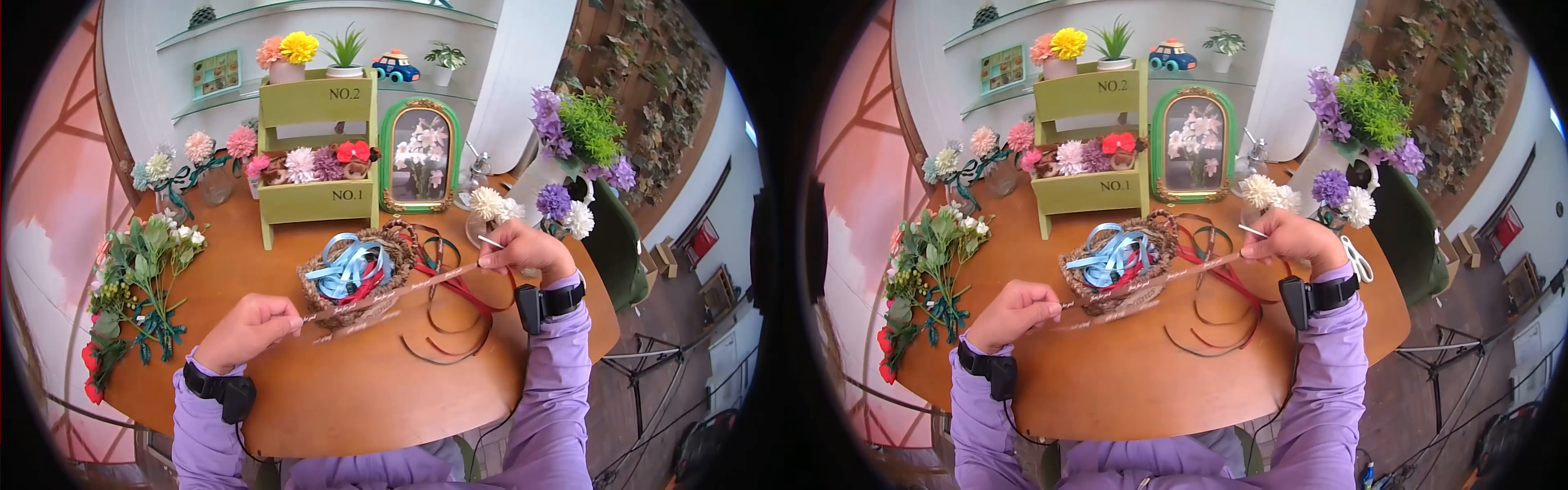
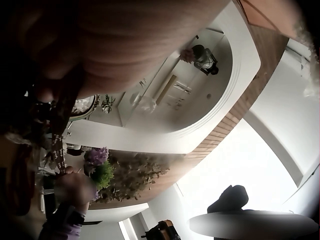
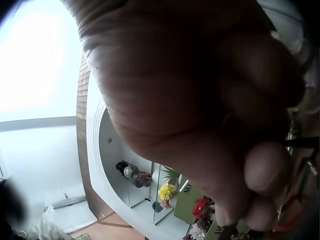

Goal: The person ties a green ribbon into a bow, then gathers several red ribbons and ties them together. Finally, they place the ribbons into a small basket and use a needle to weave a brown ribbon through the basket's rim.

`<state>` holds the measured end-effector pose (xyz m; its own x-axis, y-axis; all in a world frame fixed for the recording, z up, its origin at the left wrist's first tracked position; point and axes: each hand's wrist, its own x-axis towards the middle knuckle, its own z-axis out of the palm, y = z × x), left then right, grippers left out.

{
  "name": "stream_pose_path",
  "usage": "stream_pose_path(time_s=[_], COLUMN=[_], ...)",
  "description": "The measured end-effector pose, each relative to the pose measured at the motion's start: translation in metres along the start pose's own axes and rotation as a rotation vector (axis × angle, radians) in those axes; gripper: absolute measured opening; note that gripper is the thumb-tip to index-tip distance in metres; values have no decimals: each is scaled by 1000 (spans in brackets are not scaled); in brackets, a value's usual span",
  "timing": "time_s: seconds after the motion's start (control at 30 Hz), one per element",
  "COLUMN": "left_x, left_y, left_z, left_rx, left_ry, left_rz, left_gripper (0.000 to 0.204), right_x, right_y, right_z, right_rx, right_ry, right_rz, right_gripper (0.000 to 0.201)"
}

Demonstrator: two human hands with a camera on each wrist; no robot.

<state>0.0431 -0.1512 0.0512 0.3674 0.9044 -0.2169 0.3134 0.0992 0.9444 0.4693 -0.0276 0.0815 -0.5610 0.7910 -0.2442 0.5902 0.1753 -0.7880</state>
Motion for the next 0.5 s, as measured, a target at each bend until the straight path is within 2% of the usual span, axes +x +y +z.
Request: stream_pose_path(time_s=[0.07, 0.2, 0.23, 0.3, 0.33, 0.4, 0.5], left_x=[3, 8, 10, 11, 11, 12, 13], left_y=[-4, -14, -15, -17, -18, -19, -19], left_z=[3, 4, 3, 0, 0, 0, -1], left_rx=[37, 155, 157, 274, 275, 266, 289], left_ry=[-25, -21, -25, 17, 16, 32, 24], left_rz=[26, 47, 49, 54, 54, 68, 51], left_gripper=[18, 21, 21, 21, 21, 21, 21], right_x=[-5, 4, 3, 6, 9, 18, 50], right_y=[-4, 15, 18, 25, 23, 18, 29], right_z=[1, -3, -2, -1, 1, 8, 23], right_rx=[-185, -302, -300, -294, -293, -220, -313], right_ry=[51, 117, 121, 293, 294, 465, 492], right_rz=[170, 256, 259, 174, 174, 110, 150], right_gripper=[14, 14, 14, 20, 20, 19, 21])
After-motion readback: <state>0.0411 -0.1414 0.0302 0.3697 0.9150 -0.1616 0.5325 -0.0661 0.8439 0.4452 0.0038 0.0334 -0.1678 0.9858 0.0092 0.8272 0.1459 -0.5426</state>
